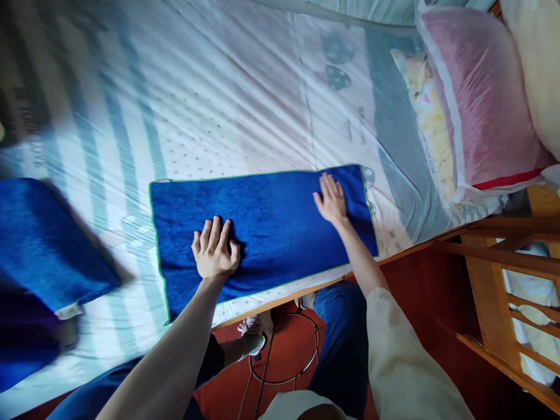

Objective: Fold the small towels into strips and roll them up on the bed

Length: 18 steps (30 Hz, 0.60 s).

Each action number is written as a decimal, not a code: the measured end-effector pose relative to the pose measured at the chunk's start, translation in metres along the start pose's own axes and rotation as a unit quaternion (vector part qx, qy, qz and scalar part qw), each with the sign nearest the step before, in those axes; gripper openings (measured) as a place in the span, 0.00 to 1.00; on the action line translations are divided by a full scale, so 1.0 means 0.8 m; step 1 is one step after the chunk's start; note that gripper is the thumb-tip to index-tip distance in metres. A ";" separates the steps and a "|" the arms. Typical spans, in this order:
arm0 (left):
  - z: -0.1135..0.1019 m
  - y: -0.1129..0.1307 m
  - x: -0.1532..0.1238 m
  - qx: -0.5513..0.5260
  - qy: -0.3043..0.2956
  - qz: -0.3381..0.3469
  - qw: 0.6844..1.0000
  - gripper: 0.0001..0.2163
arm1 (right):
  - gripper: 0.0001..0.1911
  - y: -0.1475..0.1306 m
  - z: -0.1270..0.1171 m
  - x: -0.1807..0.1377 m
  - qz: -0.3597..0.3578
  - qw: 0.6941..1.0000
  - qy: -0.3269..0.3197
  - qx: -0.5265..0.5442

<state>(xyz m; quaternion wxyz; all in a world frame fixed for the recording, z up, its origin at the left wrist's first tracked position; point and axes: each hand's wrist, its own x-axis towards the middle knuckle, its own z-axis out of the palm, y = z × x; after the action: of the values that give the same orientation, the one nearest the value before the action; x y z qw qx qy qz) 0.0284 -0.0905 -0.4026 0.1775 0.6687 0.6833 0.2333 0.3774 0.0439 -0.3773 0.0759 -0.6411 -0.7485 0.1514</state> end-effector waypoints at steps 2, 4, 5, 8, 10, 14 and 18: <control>0.000 0.001 0.000 -0.004 -0.005 -0.004 1.000 0.32 | 0.34 0.074 -0.033 0.011 0.058 0.998 0.017 -0.030; -0.001 0.002 0.000 -0.007 -0.006 -0.010 1.000 0.32 | 0.34 0.116 -0.056 0.020 0.056 0.997 -0.003 -0.047; -0.001 0.002 0.001 -0.007 -0.005 -0.011 1.000 0.31 | 0.34 0.122 -0.063 0.022 0.051 0.997 -0.007 -0.051; -0.001 0.004 0.001 -0.007 0.004 -0.009 1.000 0.31 | 0.35 0.100 -0.059 0.009 0.027 0.999 0.003 -0.046; -0.001 0.003 0.001 -0.011 0.008 -0.007 1.000 0.31 | 0.35 0.078 -0.045 -0.010 -0.001 0.999 -0.003 -0.035; -0.002 0.002 -0.001 -0.024 0.005 -0.011 1.000 0.32 | 0.35 0.084 -0.035 -0.031 -0.001 0.999 -0.029 -0.015; -0.003 0.003 0.000 -0.024 0.001 -0.013 1.000 0.32 | 0.36 0.130 -0.059 -0.011 0.033 0.999 -0.028 -0.016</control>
<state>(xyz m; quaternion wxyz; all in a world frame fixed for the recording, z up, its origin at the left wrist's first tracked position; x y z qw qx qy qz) 0.0290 -0.0909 -0.3988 0.1956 0.6549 0.6865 0.2482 0.4909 0.0550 -0.3659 0.0397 -0.6624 -0.7308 0.1599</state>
